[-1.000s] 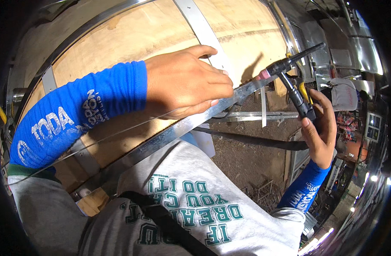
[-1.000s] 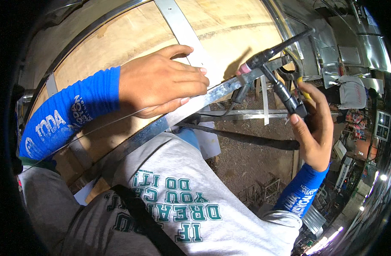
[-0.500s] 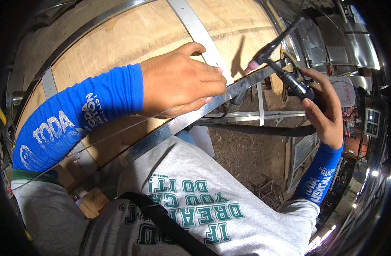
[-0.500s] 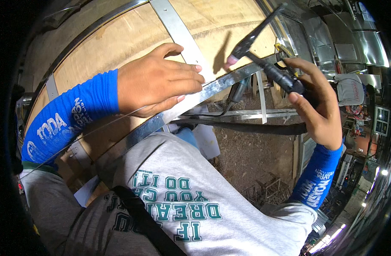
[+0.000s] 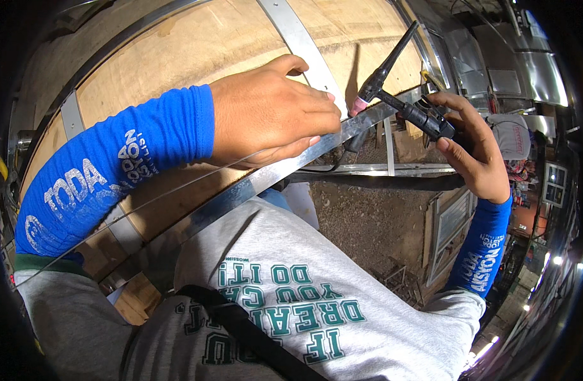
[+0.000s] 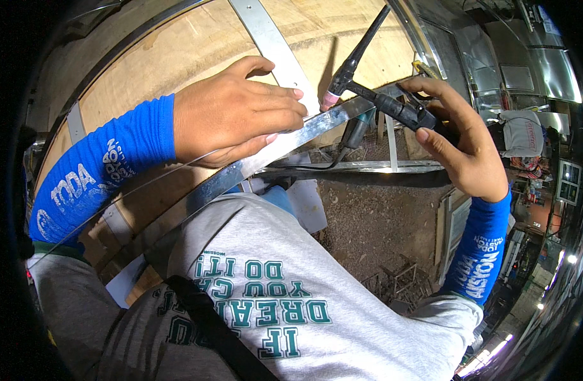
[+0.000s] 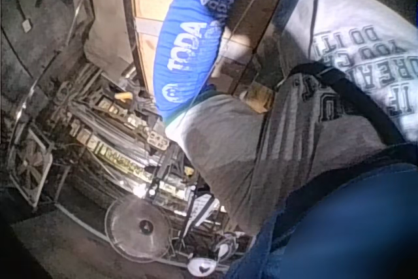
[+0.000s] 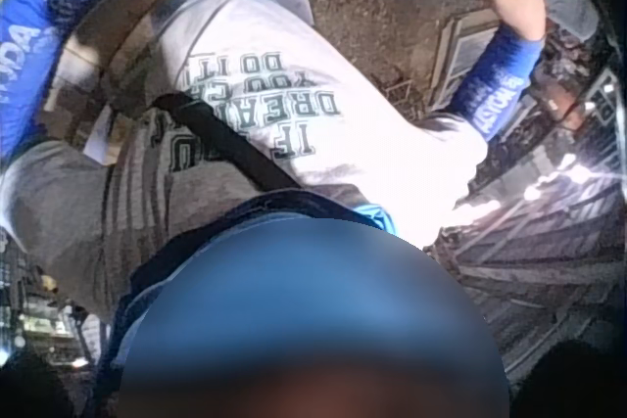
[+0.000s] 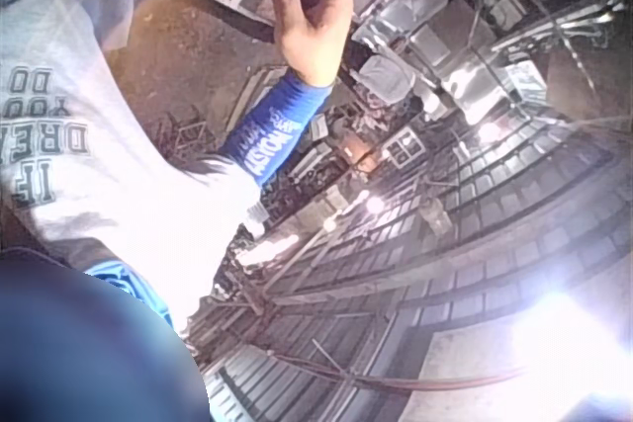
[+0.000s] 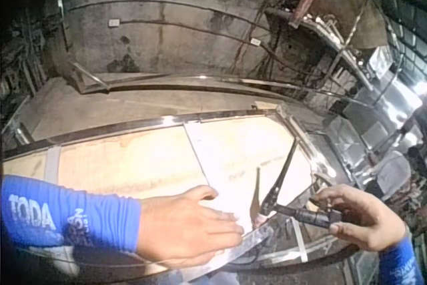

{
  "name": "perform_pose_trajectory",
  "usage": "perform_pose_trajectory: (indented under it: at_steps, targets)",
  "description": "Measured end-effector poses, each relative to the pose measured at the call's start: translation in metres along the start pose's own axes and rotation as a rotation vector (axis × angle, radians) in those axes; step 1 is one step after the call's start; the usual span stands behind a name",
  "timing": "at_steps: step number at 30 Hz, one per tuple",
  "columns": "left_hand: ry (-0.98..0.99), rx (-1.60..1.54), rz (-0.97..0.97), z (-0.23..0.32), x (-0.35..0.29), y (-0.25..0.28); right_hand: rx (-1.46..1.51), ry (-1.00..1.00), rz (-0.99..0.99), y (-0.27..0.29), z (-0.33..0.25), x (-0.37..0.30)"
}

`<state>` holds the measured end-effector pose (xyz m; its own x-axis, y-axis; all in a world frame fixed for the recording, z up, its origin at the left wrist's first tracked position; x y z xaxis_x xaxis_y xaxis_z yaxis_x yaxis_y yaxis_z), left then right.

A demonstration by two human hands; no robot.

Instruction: The person adjusts the head-mounted camera, then uses a welding torch to tack and weld metal strips onto a wooden workbench. The person handles a metal strip and the welding torch, creating visible sparks and molten metal along the seam.

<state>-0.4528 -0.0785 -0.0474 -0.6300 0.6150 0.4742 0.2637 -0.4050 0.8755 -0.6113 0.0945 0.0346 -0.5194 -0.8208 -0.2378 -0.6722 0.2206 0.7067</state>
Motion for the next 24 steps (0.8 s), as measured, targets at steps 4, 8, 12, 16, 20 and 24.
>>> perform_pose_trajectory:
  at_steps: [4, 8, 12, 16, 20, 24]
  targets:
    - [0.012, 0.005, -0.020, -0.002, 0.002, 0.001, -0.013, 0.003, 0.021, 0.002, -0.003, 0.003]
    - [0.083, -0.060, -0.151, -0.006, 0.002, -0.006, -0.108, 0.016, -0.028, 0.002, -0.011, 0.003]
    - [0.079, -0.082, -0.145, -0.007, 0.004, -0.003, -0.177, 0.130, -0.071, 0.001, -0.022, 0.008]
    - [0.075, -0.076, -0.140, -0.007, 0.005, -0.002, -0.237, 0.176, -0.098, 0.001, -0.026, 0.011]
    - [0.057, -0.050, -0.117, -0.006, 0.001, -0.002, -0.196, 0.133, -0.102, 0.001, -0.026, 0.011]
    - [0.070, -0.014, -0.101, -0.009, -0.005, -0.006, -0.356, 0.215, -0.054, -0.002, -0.034, 0.009]
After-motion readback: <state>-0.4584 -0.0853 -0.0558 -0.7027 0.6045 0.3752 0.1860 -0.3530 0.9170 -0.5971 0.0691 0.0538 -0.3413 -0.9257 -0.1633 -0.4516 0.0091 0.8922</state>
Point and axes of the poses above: each hand's wrist, its own x-axis towards the middle knuckle, its own y-axis out of the back of the hand, z = x × y, the point moved 8 cm from there along x, towards the middle knuckle, and after that the axes turned 9 degrees about -y, right-handed, at the moved point
